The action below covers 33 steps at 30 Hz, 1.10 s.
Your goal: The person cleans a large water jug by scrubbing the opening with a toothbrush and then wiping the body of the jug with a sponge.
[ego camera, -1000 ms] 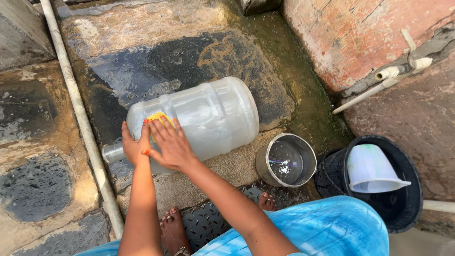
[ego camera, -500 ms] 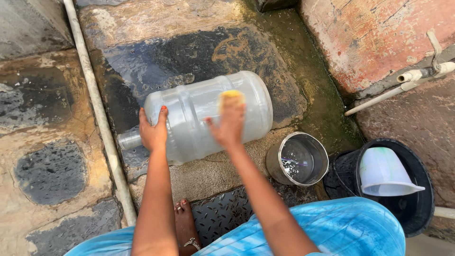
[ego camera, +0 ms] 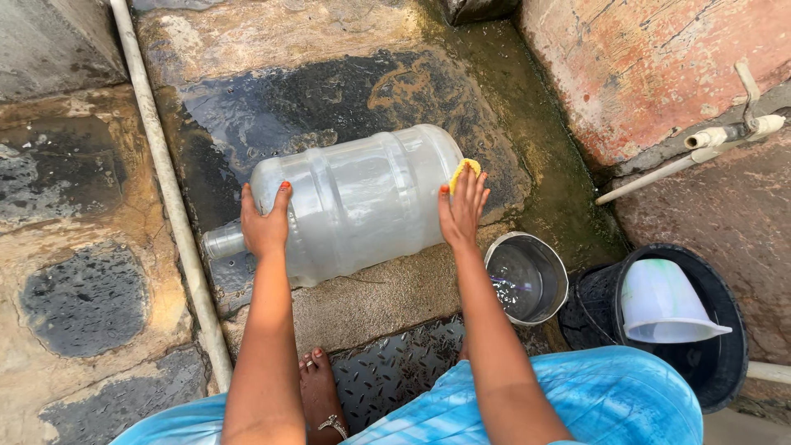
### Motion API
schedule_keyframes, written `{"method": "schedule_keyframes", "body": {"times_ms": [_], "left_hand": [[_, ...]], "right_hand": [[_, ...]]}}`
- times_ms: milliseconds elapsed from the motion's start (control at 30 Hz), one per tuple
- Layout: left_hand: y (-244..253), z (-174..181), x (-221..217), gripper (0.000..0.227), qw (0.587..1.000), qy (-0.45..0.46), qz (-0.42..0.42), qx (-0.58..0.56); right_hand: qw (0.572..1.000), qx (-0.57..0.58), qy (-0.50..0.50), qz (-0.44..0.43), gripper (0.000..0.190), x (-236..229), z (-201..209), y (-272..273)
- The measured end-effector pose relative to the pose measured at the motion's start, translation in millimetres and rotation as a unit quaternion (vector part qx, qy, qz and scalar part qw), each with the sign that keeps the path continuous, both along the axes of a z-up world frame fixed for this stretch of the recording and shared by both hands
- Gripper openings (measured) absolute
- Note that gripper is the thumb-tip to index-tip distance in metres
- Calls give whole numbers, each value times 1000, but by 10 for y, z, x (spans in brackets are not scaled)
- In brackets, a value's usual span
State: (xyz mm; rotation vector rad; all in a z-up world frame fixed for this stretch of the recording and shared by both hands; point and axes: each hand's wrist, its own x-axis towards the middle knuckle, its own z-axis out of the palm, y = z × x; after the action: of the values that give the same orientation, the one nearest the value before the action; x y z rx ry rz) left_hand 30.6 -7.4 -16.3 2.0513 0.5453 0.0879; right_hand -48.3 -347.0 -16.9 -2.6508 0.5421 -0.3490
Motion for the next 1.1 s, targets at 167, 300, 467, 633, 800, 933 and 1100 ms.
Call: {"method": "schedule_keyframes", "body": {"times_ms": [167,300,467,633,800,933,1100], "left_hand": [[-40,70,-23,95,999,32,16,7],[-42,87,-62,89,998,52,19,13],[-47,39,-87,86,999,33,20,14],[-65,59,-141,85,999,46,22,18],[-63,51,-205,82,999,22,18,15],[-67,54,-243,80,999,28,16,14],[-89,128,-256,75,999,22,25,6]], "right_hand": [[971,-45,35,232,102,5,28,1493],[921,12,-46,388,75,34,207,1976],[991,32,-70,108,38,332,393,594],[985,58,-130,98,18,449,429,235],[909,135,-138,370,15,602,343,1788],[930,147,0,336,27,1192,332,2206],[930,-23,127,344,53,1568,228,2266]]}}
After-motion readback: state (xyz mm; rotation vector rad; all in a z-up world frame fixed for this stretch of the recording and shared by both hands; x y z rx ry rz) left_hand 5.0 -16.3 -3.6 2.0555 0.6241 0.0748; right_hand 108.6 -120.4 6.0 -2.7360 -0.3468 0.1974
